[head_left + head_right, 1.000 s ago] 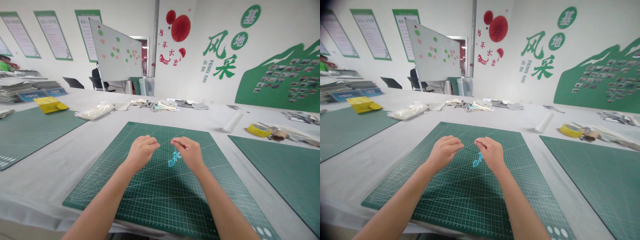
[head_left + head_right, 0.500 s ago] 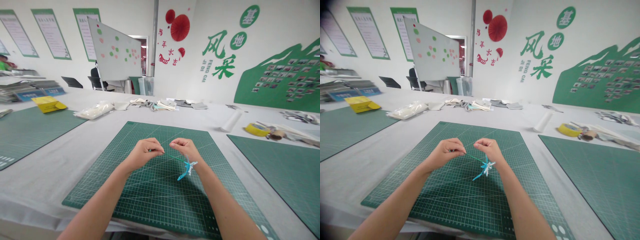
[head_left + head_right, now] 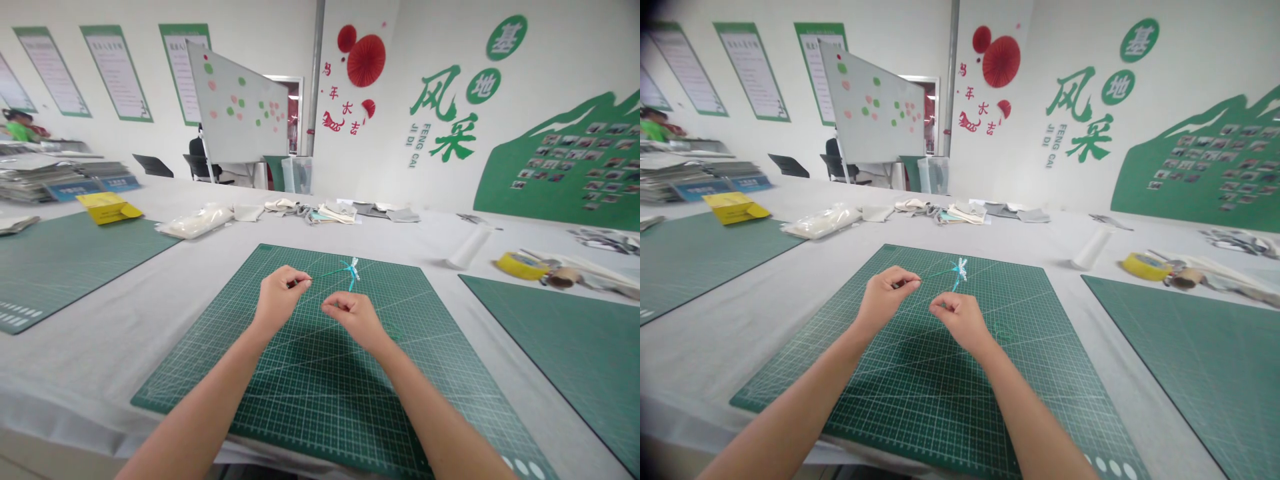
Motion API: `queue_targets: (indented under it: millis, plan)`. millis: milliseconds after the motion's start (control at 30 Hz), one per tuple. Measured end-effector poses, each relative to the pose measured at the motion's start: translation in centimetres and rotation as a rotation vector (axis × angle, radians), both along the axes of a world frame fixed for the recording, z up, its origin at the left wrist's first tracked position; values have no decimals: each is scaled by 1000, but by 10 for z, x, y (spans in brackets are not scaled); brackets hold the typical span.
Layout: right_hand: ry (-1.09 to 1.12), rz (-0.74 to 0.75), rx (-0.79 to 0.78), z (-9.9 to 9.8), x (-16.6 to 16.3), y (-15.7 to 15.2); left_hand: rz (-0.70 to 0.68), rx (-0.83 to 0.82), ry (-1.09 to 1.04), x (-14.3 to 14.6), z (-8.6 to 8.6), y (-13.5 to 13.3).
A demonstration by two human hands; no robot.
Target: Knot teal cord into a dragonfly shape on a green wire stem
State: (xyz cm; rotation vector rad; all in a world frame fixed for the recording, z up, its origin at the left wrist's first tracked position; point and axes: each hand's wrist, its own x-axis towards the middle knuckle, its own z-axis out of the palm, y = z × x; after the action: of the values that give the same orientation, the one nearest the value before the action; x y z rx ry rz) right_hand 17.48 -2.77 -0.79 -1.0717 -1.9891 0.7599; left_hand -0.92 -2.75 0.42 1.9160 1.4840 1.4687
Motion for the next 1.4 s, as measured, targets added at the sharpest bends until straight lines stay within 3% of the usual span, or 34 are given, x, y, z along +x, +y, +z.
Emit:
queue_targets:
  millis: [133,400,633,767,933,1100,1233,1333,1400]
  plan:
    - [-48,22,104,2,-4,-9,64,31,84,1,-1,-2]
    - [-122,24,321,5,-7,-17,168,191,453,7,-2,-10]
    - [-62,-116,490,9,5,-13,54,294,666,4,-2,-7]
    - [-31,-215,509,10,14,-7,-27,320,717,5,0,-8]
    - [20,-247,407,11,24,5,-186,333,709,4,4,-9]
    - [62,-174,120,12,37,18,-345,249,590,3,6,-10]
    - [196,-45,-92,9,44,26,-476,112,354,6,10,-14]
    - [287,-29,-213,3,41,29,-491,33,153,7,13,-15]
    - [307,-41,-234,-1,35,29,-431,14,55,6,14,-13]
